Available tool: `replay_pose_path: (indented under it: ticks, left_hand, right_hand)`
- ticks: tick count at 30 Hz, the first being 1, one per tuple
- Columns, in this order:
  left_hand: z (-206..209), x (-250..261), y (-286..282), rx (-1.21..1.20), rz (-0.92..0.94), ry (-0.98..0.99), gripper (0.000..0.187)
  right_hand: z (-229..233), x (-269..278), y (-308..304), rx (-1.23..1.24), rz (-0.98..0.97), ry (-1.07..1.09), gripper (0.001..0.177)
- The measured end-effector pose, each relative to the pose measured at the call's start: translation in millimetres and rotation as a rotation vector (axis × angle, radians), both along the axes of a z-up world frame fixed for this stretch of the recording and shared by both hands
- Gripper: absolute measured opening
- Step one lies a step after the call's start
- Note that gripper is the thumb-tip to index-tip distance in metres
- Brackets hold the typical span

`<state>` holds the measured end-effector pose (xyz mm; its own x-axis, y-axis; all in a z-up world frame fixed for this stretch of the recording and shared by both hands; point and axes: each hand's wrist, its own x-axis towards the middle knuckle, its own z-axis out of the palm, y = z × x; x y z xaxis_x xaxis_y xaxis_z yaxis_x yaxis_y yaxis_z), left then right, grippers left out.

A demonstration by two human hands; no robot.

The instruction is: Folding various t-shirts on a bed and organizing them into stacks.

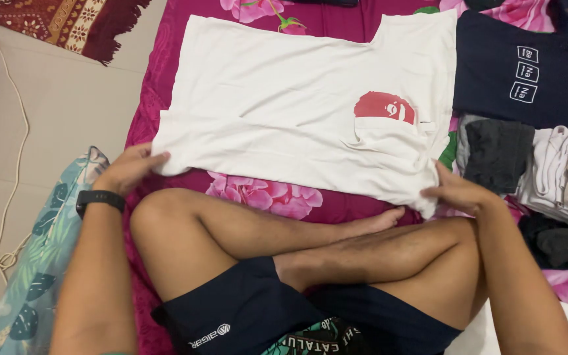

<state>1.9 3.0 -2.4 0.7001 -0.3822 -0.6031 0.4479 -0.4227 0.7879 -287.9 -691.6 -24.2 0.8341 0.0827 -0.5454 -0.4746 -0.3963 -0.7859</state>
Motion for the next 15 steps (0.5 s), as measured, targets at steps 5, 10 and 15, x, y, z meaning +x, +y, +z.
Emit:
replay_pose_path:
  ticks: [5,10,15]
  left_hand:
    - [-7.2,7.8,6.1,-0.088,0.15,-0.086,0.038]
    - [-26.3,7.4,14.8,0.01,0.109,-0.12,0.035]
    - [-26.3,4.5,20.9,0.079,0.073,-0.086,0.034]
  right_hand:
    - [22.3,4.2,8.3,0.216,-0.618,0.196,0.08]
    - [42.2,2.8,19.4,0.249,-0.458,0.251,0.08]
    - [34.3,0.8,15.4,0.273,-0.283,0.185,0.09]
